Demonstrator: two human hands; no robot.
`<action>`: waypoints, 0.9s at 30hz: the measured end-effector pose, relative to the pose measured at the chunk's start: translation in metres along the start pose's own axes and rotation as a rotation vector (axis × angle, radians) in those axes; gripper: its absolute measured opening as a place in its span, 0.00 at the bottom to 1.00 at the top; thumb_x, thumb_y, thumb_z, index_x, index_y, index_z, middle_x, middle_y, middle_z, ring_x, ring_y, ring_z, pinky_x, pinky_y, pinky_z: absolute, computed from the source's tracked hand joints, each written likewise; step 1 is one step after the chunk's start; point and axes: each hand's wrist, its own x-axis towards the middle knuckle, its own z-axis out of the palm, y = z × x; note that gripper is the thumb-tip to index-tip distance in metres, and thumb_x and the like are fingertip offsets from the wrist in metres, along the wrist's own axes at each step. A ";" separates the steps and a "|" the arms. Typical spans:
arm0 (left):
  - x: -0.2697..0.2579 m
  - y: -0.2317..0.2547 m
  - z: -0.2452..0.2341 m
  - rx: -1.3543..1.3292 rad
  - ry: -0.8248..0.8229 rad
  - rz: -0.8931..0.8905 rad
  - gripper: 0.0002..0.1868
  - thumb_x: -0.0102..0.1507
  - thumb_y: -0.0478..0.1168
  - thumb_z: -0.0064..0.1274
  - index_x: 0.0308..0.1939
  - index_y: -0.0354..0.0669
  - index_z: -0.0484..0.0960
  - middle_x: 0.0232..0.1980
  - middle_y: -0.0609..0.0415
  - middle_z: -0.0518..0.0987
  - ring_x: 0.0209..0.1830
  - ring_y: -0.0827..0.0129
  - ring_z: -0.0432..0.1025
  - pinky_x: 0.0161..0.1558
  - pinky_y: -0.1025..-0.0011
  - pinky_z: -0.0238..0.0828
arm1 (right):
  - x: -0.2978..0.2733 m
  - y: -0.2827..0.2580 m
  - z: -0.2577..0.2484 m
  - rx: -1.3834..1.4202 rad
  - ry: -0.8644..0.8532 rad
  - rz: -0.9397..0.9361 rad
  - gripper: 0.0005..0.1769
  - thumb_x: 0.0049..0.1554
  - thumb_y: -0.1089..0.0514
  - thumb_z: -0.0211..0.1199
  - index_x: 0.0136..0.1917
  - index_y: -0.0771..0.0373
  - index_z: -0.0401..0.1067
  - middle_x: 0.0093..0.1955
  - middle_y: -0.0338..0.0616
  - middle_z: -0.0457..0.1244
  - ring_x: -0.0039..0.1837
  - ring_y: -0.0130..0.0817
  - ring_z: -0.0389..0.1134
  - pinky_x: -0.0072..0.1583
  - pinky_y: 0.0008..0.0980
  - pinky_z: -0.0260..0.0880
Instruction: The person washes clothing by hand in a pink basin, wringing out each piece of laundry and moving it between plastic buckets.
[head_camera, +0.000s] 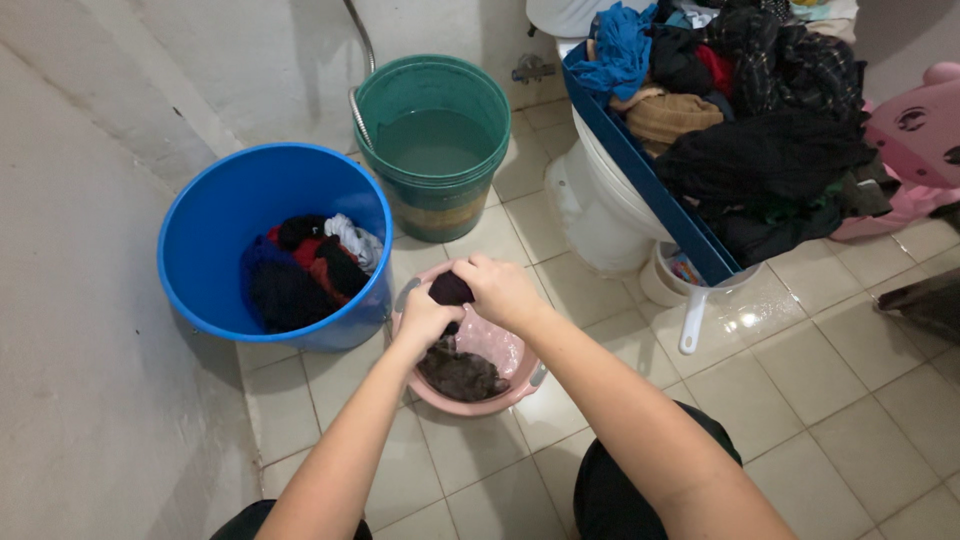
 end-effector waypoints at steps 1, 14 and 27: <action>-0.001 0.001 -0.001 -0.069 -0.008 -0.011 0.36 0.41 0.29 0.60 0.56 0.41 0.81 0.33 0.54 0.81 0.28 0.74 0.75 0.31 0.71 0.74 | 0.000 0.000 -0.001 0.005 0.015 -0.012 0.16 0.46 0.63 0.67 0.48 0.56 0.68 0.41 0.46 0.63 0.41 0.51 0.70 0.41 0.47 0.70; 0.031 -0.014 -0.034 0.444 0.290 0.193 0.42 0.42 0.34 0.69 0.60 0.44 0.71 0.62 0.41 0.72 0.66 0.49 0.66 0.65 0.59 0.66 | 0.036 -0.017 -0.018 0.641 -0.086 0.241 0.53 0.32 0.62 0.75 0.72 0.56 0.61 0.57 0.49 0.63 0.60 0.47 0.66 0.62 0.43 0.67; 0.024 0.057 -0.166 0.558 0.338 0.263 0.48 0.53 0.35 0.61 0.77 0.50 0.57 0.83 0.42 0.46 0.84 0.43 0.39 0.71 0.35 0.39 | 0.183 -0.059 0.096 0.333 0.306 0.176 0.41 0.48 0.52 0.76 0.71 0.58 0.65 0.71 0.64 0.53 0.67 0.63 0.59 0.65 0.50 0.62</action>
